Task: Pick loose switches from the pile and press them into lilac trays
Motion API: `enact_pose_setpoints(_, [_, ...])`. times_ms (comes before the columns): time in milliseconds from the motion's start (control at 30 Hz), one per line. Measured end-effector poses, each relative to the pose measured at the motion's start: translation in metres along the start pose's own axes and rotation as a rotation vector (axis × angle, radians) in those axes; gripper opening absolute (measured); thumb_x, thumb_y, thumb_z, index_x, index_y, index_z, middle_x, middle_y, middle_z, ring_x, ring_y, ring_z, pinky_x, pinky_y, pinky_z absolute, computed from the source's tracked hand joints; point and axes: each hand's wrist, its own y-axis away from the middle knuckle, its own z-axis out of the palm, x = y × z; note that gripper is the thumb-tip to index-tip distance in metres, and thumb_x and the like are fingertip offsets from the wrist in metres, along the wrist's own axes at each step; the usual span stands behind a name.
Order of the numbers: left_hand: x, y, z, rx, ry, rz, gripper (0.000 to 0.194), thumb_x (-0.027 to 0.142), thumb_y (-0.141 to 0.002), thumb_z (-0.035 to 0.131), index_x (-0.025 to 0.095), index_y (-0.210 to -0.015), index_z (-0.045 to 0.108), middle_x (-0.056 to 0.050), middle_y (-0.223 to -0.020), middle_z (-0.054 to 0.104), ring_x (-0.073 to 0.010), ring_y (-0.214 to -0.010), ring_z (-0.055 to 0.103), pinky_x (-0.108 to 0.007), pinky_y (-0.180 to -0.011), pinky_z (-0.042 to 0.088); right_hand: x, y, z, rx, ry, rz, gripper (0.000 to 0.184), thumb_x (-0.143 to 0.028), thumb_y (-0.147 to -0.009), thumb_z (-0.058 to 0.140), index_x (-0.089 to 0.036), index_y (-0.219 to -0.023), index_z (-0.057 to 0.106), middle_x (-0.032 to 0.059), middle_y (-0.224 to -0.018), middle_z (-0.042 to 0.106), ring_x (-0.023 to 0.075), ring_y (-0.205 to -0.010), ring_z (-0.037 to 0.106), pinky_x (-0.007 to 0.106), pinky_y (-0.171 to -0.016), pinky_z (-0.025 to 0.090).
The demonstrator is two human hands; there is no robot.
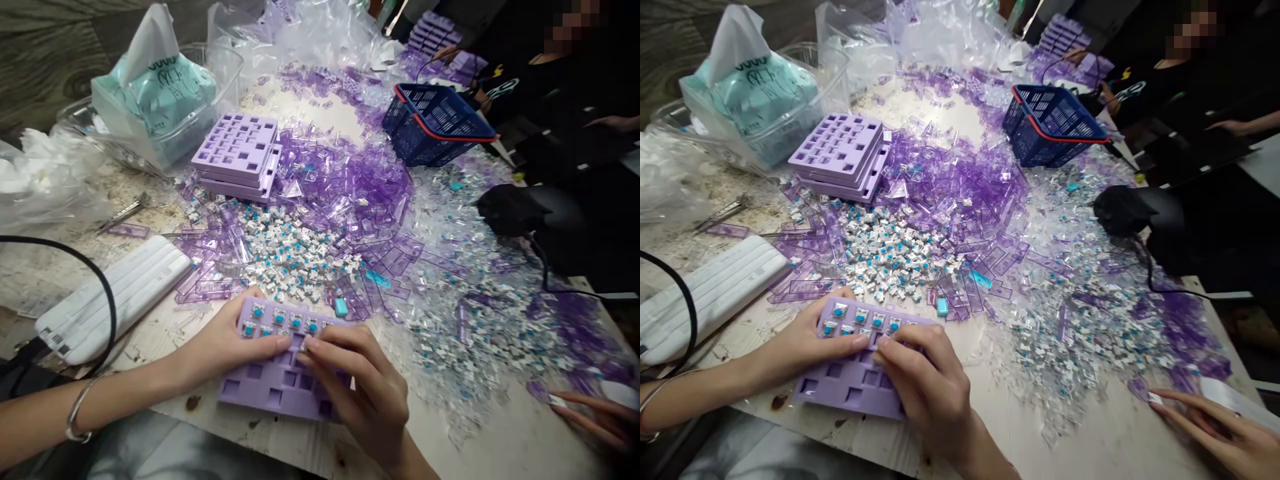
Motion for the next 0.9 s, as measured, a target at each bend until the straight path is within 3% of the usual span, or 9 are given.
enact_pose_setpoints(233, [0.0018,0.0002,-0.0012,0.026,0.079,-0.020,0.039,0.039,-0.074,0.077,0.020,-0.090,0.048,0.006,-0.077,0.055,-0.0098,-0.069,0.052,-0.021,-0.065,0.041,0.0000,-0.0015,0.0047,-0.108,0.057,0.003,0.031,-0.004,-0.086,0.060,-0.018,-0.113,0.060,0.0075,-0.101,0.067,0.0181,-0.093,0.065,0.032,-0.079,0.057])
enact_pose_setpoints(600, [0.0047,0.0053,-0.0009,-0.007,0.066,0.051,0.036,0.039,-0.077,0.074,0.021,-0.083,0.044,0.008,-0.070,0.049,-0.0080,-0.062,0.049,-0.019,-0.055,0.036,-0.0009,0.0003,0.0071,-0.056,0.370,-0.110,0.021,-0.010,-0.088,0.061,-0.019,-0.107,0.061,0.0059,-0.100,0.062,0.0185,-0.091,0.056,0.033,-0.079,0.046])
enact_pose_setpoints(700, [0.0045,0.0076,-0.0012,-0.020,0.065,0.068,0.037,0.041,-0.078,0.074,0.021,-0.083,0.043,0.008,-0.070,0.048,-0.0075,-0.061,0.048,-0.018,-0.054,0.036,-0.0029,0.0017,0.0051,-0.013,0.423,-0.048,0.015,-0.014,-0.090,0.061,-0.022,-0.103,0.062,0.0055,-0.102,0.052,0.0186,-0.093,0.051,0.034,-0.077,0.042])
enact_pose_setpoints(900, [0.0044,0.0088,-0.0005,-0.008,0.030,0.086,0.036,0.041,-0.080,0.073,0.022,-0.083,0.043,0.009,-0.067,0.047,-0.0068,-0.058,0.044,-0.017,-0.051,0.032,-0.0018,0.0061,0.0078,0.016,0.252,0.118,0.011,-0.020,-0.091,0.060,-0.028,-0.098,0.064,0.0045,-0.107,0.046,0.0213,-0.100,0.049,0.037,-0.078,0.041])
